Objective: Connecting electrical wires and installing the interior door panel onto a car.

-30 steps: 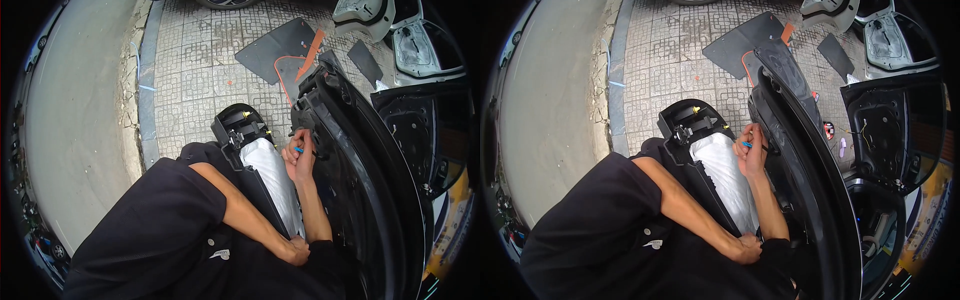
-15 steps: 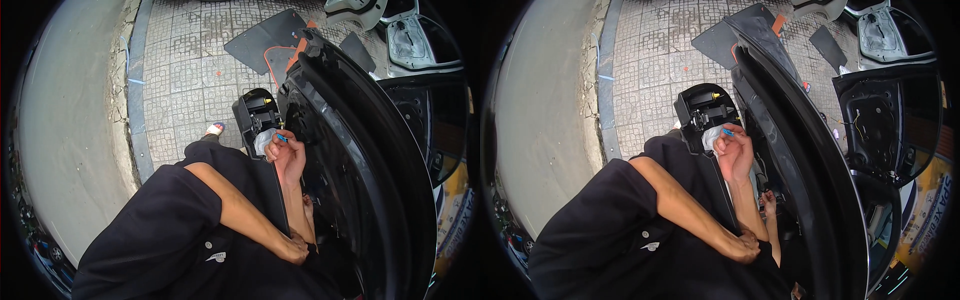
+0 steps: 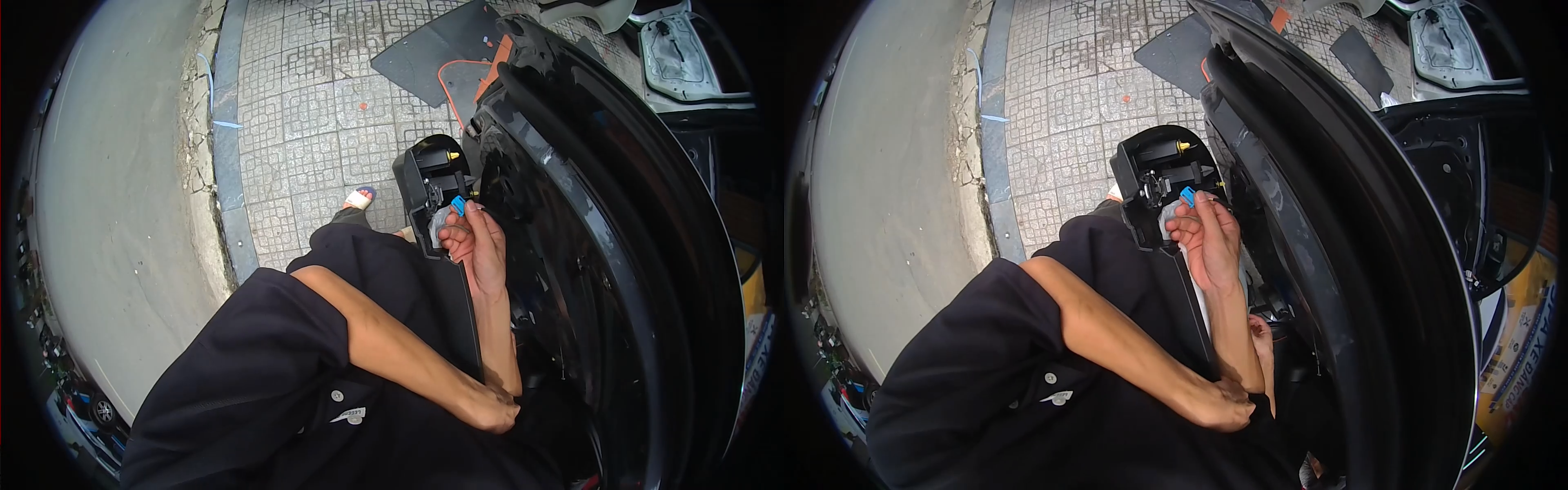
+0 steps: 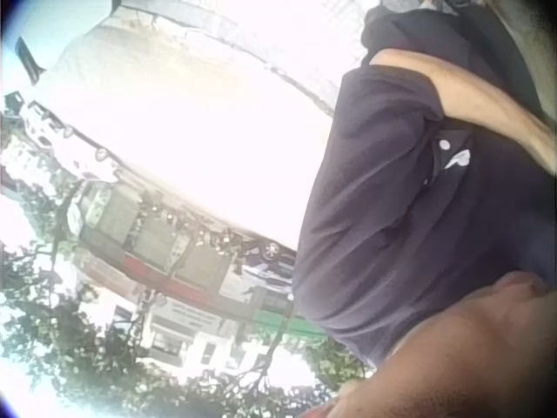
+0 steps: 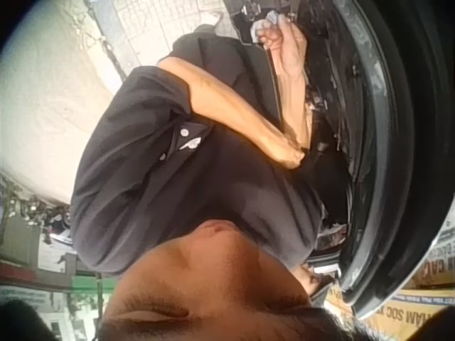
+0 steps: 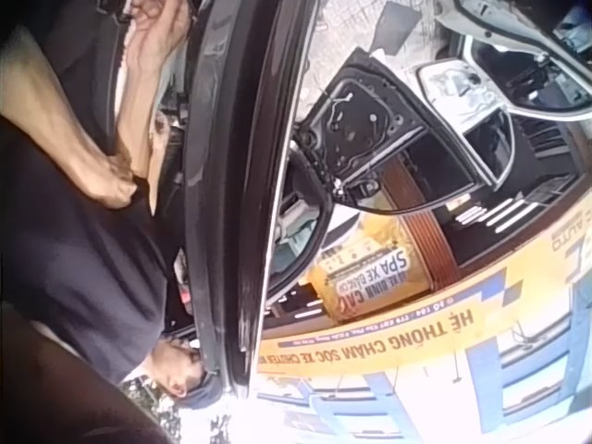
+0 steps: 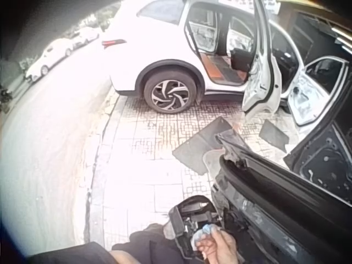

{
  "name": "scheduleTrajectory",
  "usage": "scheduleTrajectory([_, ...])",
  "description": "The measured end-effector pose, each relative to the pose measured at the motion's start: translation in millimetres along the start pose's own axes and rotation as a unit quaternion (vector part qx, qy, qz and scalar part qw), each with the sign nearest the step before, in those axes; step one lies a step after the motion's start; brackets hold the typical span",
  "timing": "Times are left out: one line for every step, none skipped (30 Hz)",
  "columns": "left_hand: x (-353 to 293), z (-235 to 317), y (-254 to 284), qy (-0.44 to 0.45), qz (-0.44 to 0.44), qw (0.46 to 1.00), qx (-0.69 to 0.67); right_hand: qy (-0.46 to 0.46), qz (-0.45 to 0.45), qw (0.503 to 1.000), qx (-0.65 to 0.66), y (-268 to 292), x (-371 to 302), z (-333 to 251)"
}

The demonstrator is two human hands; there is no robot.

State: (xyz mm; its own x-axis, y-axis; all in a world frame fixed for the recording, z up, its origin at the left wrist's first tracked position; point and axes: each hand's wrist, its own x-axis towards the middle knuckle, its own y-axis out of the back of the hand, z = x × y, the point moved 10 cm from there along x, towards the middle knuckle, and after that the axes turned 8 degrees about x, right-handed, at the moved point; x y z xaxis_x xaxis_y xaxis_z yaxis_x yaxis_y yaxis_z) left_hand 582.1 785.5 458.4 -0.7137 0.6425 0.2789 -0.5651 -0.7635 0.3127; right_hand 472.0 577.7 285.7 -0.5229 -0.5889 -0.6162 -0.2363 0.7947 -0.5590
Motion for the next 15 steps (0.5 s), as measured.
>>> scheduleTrajectory([-7,-4,12,-0.006,0.009,1.000,-0.004,-0.001,-0.001,1.000,-0.001,-4,-1,0])
scheduleTrajectory([-9,3,26,-0.013,0.016,1.000,-0.009,0.008,0.003,1.000,0.004,-7,-2,1])
scheduleTrajectory([-9,12,27,-0.028,-0.037,0.995,0.087,0.016,0.007,1.000,0.010,-9,-3,2])
scheduleTrajectory([-14,26,48,-0.045,-0.091,0.978,0.180,0.019,0.010,1.000,0.010,-9,-5,2])
scheduleTrajectory([-31,31,86,-0.039,-0.011,0.981,0.189,0.018,0.006,1.000,-0.012,-10,-5,3])
scheduleTrajectory([-60,36,125,-0.037,0.067,0.978,0.196,0.022,0.005,0.999,-0.033,-10,-5,0])
scheduleTrajectory([-84,38,145,-0.024,0.009,0.976,0.217,0.024,0.003,0.999,-0.034,-9,-5,-2])
scheduleTrajectory([-106,29,166,0.020,-0.061,0.979,0.194,0.016,-0.014,0.999,-0.039,-11,-4,-1])
scheduleTrajectory([-127,23,205,0.062,-0.045,0.982,0.176,0.008,-0.030,0.999,-0.043,-12,-3,0])
scheduleTrajectory([-147,15,248,0.103,0.023,0.972,0.209,-0.007,-0.011,0.999,-0.032,-10,-1,1])
scheduleTrajectory([-160,8,300,0.144,0.141,0.958,0.202,0.000,0.002,1.000,-0.029,-4,0,0])
scheduleTrajectory([-166,-4,326,0.176,0.156,0.938,0.255,0.001,-0.002,1.000,-0.024,-2,-1,1])
scheduleTrajectory([-173,-16,347,0.213,0.176,0.911,0.307,-0.005,-0.011,1.000,-0.021,-3,-3,4])
scheduleTrajectory([-173,-34,350,0.253,0.146,0.898,0.328,-0.010,-0.004,1.000,-0.028,-3,-2,7])
scheduleTrajectory([-169,-53,349,0.287,0.111,0.886,0.348,-0.011,-0.004,1.000,-0.029,-5,-3,9])
